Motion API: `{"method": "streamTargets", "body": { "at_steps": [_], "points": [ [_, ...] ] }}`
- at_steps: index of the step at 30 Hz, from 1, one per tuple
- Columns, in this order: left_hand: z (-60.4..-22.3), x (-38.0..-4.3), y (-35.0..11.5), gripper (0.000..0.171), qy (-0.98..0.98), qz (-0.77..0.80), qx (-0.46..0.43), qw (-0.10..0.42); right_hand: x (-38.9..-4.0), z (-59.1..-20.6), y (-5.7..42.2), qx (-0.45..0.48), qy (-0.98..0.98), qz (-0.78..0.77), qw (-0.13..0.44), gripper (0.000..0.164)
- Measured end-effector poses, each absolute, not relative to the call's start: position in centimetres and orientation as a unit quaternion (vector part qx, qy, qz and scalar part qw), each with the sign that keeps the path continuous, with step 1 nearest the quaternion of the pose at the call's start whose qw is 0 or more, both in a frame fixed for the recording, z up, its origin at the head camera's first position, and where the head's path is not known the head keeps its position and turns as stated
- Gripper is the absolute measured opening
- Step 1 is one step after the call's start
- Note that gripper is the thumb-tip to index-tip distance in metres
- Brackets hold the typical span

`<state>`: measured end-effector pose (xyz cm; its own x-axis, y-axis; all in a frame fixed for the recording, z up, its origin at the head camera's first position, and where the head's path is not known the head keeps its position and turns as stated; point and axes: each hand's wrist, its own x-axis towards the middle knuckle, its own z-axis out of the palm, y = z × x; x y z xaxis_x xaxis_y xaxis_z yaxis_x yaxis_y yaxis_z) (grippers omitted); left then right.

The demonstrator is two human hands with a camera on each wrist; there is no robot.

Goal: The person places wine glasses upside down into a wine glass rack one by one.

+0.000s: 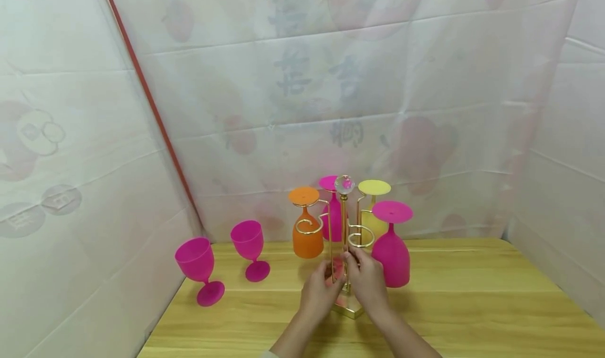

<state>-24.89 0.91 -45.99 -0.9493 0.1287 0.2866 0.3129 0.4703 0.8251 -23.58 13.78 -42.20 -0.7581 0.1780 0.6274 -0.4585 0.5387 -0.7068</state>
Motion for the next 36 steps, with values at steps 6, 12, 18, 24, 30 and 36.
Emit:
{"method": "streamTargets", "body": {
  "at_steps": [6, 12, 18, 24, 30, 36],
  "points": [
    [-44.9, -23.8, -1.2, 0.073, -0.871, -0.465, -0.157, -0.003, -23.7, -42.2, 13.7, 0.090, -0.814, 0.468, 0.333, 0.014],
    [-42.9, -22.6, -3.9, 0.060, -0.874, -0.440, -0.204, -0.042, -23.7, -42.1, 13.8, 0.087, -0.815, 0.490, 0.298, 0.015],
    [-40.4, -21.8, -6.9, 0.030, -0.889, -0.381, -0.253, 0.026, -23.7, -42.2, 13.8, 0.083, -0.816, 0.490, 0.296, 0.014],
    [-38.4, -21.6, -10.9, 0.026, -0.901, -0.349, -0.238, 0.101, -23.7, -42.4, 13.8, 0.084, -0.819, 0.483, 0.298, 0.015],
    [-36.8, -21.9, -14.9, 0.014, -0.900, -0.367, -0.166, 0.164, -23.7, -42.3, 13.8, 0.080, -0.818, 0.487, 0.295, 0.015],
    [-36.3, -22.7, -18.0, 0.024, -0.895, -0.343, -0.156, 0.239, -23.6, -42.6, 13.8, 0.075, -0.815, 0.498, 0.287, 0.018]
  ]
}}
